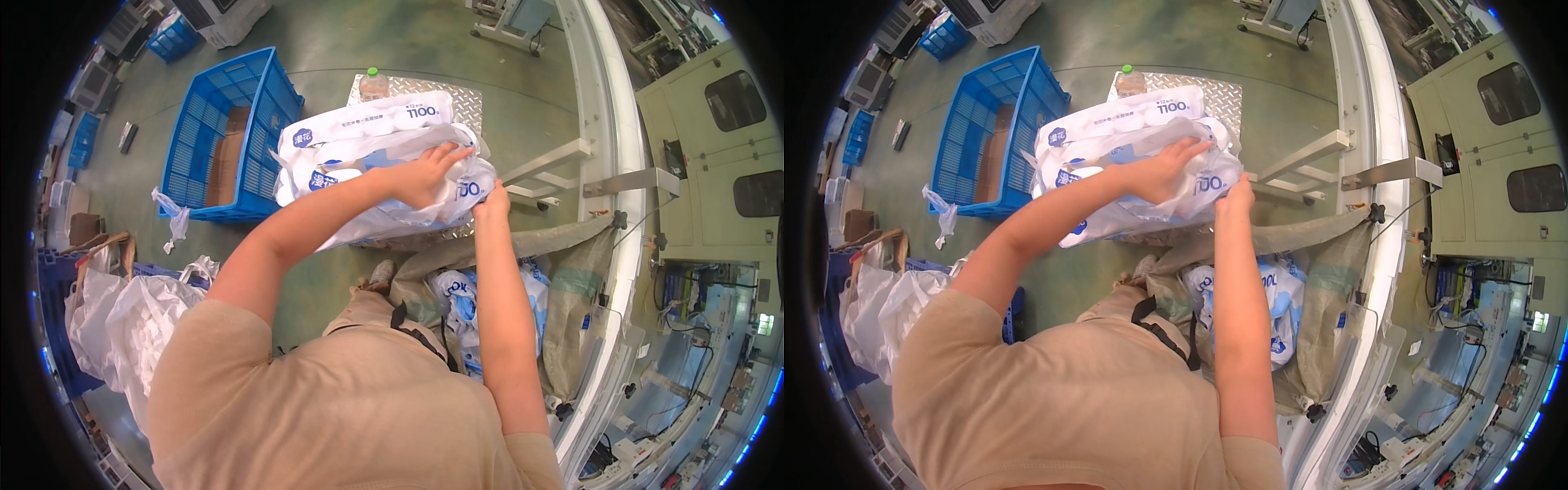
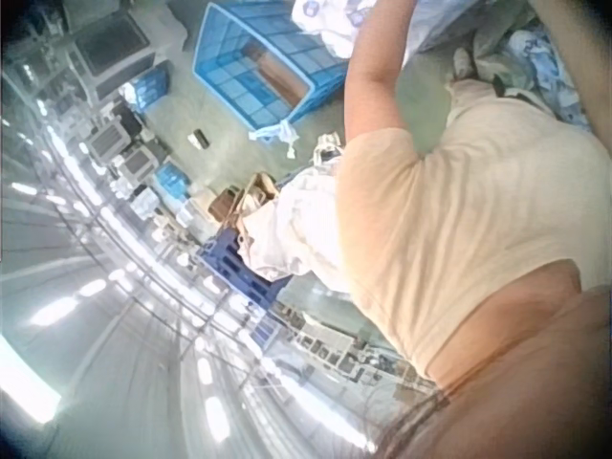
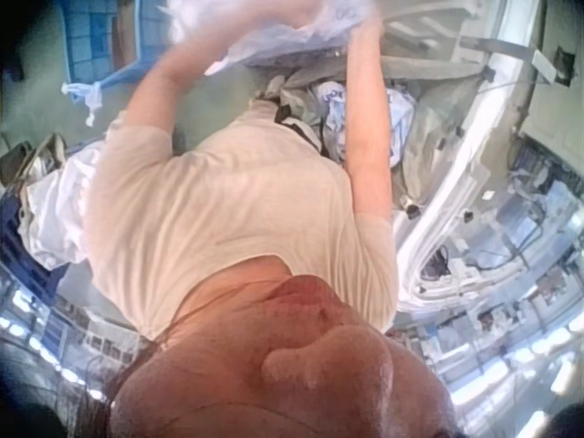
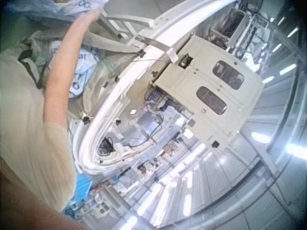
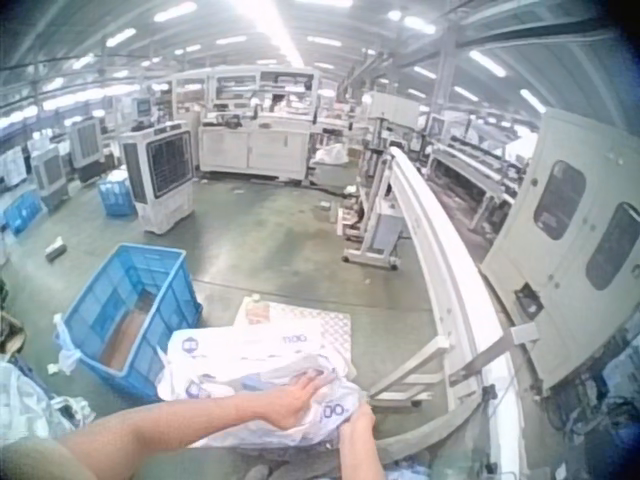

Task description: The person takes cylindrical white rolls from a large bag and a conveyor belt, placing them into plastic packaging sleeves and then positioning the filled packs on a small platform.

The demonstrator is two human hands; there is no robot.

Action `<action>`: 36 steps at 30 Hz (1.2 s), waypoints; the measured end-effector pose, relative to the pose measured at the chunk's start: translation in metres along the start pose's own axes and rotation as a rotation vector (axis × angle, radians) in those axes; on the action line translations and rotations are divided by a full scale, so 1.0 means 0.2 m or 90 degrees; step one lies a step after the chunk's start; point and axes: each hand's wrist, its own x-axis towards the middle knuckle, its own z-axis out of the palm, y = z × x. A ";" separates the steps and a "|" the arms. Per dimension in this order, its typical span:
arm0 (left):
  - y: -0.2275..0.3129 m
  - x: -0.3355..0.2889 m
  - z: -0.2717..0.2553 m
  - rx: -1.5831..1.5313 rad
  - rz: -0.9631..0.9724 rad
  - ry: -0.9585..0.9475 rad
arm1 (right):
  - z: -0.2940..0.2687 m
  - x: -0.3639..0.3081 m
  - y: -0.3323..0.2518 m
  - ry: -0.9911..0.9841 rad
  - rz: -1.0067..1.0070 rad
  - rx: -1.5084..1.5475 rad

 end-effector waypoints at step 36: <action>1.12 0.04 0.34 -1.145 -0.246 -0.315 | -0.95 -1.50 -0.69 -0.112 -0.229 -0.075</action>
